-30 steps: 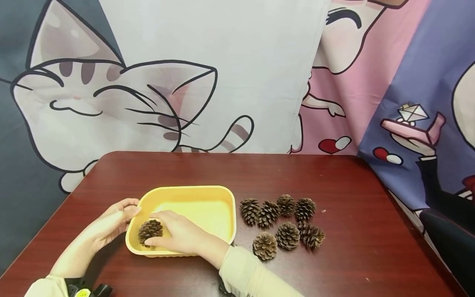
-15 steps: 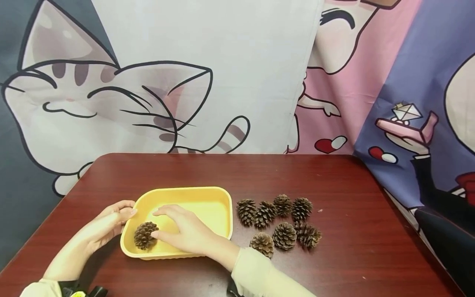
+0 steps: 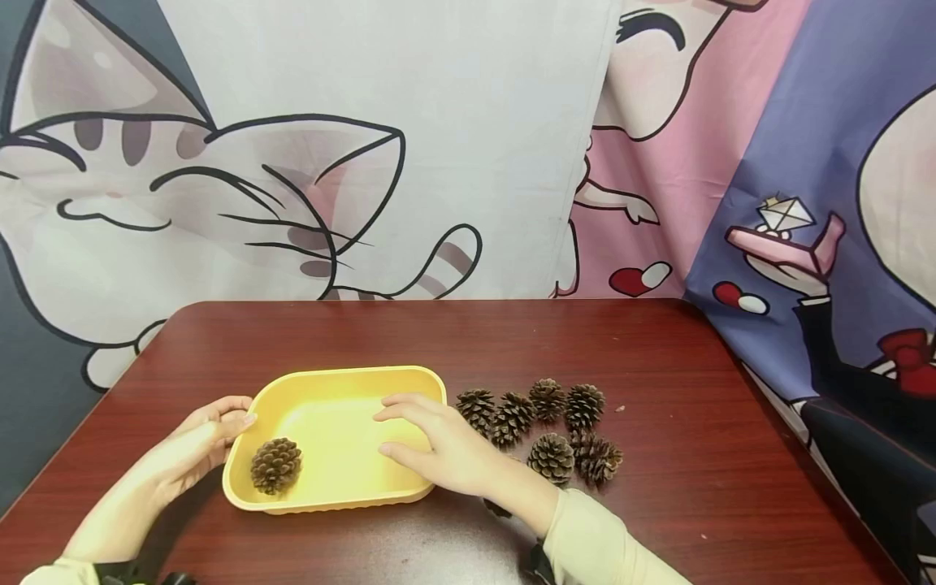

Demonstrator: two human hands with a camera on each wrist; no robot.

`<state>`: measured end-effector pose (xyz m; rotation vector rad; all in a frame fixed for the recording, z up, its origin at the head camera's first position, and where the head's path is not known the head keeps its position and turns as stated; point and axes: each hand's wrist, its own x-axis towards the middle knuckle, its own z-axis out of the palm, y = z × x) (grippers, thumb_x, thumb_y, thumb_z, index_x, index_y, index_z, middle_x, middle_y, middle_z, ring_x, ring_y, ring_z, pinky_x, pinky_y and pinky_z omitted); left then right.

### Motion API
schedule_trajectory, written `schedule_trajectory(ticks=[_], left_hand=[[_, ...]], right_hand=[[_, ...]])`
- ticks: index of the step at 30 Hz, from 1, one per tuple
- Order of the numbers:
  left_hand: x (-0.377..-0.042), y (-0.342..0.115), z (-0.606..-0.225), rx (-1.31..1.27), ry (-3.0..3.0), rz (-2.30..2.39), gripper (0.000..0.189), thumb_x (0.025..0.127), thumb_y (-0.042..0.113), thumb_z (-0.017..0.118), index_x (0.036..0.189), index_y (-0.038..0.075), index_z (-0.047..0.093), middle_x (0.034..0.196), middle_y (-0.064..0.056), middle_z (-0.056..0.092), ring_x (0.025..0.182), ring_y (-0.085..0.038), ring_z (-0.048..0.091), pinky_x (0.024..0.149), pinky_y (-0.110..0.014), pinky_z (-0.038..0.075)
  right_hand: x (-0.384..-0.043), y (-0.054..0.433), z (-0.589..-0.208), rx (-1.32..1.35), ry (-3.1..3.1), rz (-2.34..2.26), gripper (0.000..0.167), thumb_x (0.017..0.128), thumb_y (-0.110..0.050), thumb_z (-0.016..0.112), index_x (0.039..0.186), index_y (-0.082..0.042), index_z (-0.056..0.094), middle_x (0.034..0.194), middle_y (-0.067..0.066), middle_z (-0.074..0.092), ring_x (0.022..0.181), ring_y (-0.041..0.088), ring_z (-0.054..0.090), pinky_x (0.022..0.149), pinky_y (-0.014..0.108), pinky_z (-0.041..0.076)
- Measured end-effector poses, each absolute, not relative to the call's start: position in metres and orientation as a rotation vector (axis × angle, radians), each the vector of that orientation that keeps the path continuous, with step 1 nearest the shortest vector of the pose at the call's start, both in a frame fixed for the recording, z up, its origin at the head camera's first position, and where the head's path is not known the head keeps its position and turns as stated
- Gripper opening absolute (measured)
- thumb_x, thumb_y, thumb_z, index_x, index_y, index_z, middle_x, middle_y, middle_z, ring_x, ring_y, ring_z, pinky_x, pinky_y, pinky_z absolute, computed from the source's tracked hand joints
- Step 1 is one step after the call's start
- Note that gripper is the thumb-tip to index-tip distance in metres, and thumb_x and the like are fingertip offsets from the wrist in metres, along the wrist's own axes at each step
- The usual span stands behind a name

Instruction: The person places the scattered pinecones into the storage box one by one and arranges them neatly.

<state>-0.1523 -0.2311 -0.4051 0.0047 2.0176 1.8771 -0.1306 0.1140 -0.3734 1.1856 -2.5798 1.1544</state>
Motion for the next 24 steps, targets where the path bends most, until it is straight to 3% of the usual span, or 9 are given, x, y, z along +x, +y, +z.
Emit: schedule_trajectory(ticks=[3,7,10,17,24], left_hand=[[-0.151,-0.229,-0.405,0.007,2.036,1.858,0.025,0.096,0.013,0.049,0.113,0.001,0.033,0.089,0.001,0.057,0.082,-0.013,0.061,0.072,-0.033,0.053],[-0.149,-0.228,-0.406,0.005,2.022,1.881,0.026,0.096,0.013,0.050,0.112,0.002,0.033,0.089,0.001,0.057,0.082,-0.013,0.061,0.072,-0.032,0.053],[-0.148,-0.229,-0.407,0.008,2.002,1.908,0.025,0.095,0.013,0.051,0.111,0.003,0.034,0.089,0.001,0.057,0.082,-0.012,0.061,0.071,-0.031,0.053],[-0.150,-0.230,-0.408,0.019,1.963,1.917,0.024,0.095,0.013,0.052,0.110,0.004,0.036,0.089,0.002,0.059,0.083,-0.012,0.061,0.071,-0.031,0.053],[-0.154,-0.235,-0.410,0.016,1.920,1.933,0.019,0.095,0.012,0.051,0.108,0.006,0.039,0.087,0.004,0.060,0.081,-0.011,0.062,0.069,-0.029,0.053]], right_hand=[[-0.131,0.128,-0.375,1.163,-2.556,1.134,0.031,0.089,-0.027,0.064,0.118,-0.015,0.059,0.128,0.003,0.055,0.090,0.009,0.061,0.080,0.028,0.050],[-0.129,0.149,-0.373,1.164,-2.529,1.073,0.032,0.088,-0.024,0.065,0.118,-0.013,0.059,0.127,0.004,0.055,0.088,0.011,0.061,0.077,0.028,0.051],[-0.126,0.167,-0.369,1.145,-2.546,0.999,0.033,0.088,-0.024,0.066,0.119,-0.016,0.059,0.128,0.000,0.055,0.117,0.015,0.052,0.095,0.036,0.045],[-0.109,0.206,-0.371,1.005,-2.673,0.899,0.042,0.083,-0.032,0.071,0.122,-0.027,0.055,0.130,-0.005,0.052,0.111,0.010,0.055,0.080,0.031,0.050],[-0.096,0.219,-0.381,0.978,-2.713,0.818,0.052,0.077,-0.028,0.077,0.124,-0.026,0.054,0.131,-0.002,0.052,0.115,0.013,0.054,0.088,0.039,0.049]])
